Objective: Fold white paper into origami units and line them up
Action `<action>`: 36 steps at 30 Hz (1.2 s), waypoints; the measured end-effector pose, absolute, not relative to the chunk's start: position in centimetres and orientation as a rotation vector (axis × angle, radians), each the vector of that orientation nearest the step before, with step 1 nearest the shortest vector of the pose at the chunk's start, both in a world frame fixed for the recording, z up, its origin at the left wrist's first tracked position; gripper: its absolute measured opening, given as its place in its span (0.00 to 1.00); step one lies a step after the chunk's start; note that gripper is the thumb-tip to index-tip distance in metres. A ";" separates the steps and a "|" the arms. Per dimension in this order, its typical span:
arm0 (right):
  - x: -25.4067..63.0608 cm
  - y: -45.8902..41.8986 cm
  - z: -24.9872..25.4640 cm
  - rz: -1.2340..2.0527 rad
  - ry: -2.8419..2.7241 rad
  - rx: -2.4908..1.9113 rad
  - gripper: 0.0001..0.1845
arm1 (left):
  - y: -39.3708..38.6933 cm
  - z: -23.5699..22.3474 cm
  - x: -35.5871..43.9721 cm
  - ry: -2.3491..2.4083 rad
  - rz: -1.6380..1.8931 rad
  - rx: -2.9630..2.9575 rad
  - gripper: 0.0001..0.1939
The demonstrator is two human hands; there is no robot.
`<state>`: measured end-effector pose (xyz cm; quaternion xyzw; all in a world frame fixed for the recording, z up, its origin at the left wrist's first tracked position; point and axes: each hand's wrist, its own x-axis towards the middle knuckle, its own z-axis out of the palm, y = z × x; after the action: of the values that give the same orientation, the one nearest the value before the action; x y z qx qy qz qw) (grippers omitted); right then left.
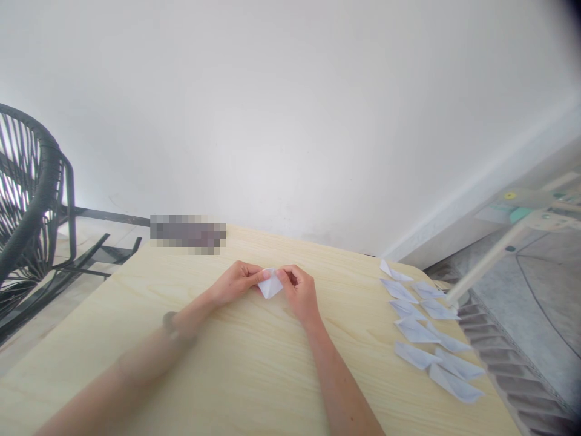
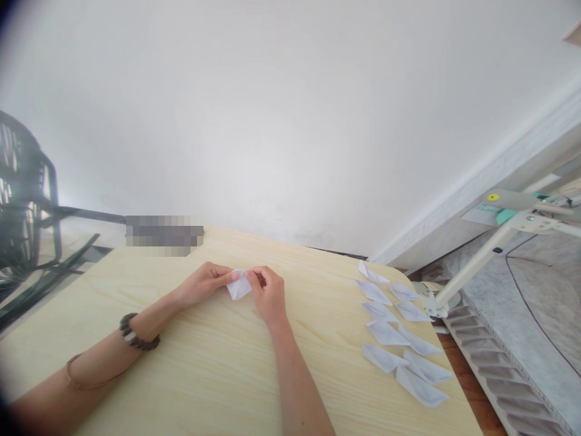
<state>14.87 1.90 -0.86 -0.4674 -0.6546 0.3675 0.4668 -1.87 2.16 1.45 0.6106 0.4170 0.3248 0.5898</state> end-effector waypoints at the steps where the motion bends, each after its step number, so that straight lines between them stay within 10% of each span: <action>1: 14.9 1.9 -0.9 0.913 -1.585 -1.149 0.13 | 2.1 1.3 -1.8 0.993 0.756 1.415 0.15; 36: 15.0 1.9 -0.7 0.936 -1.712 -1.109 0.13 | 2.5 1.1 -2.2 0.887 0.586 1.473 0.13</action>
<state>15.00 1.91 -0.68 -0.4451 -0.6874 0.3757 0.4339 -2.24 2.45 1.15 0.6394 0.3849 0.2542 0.6151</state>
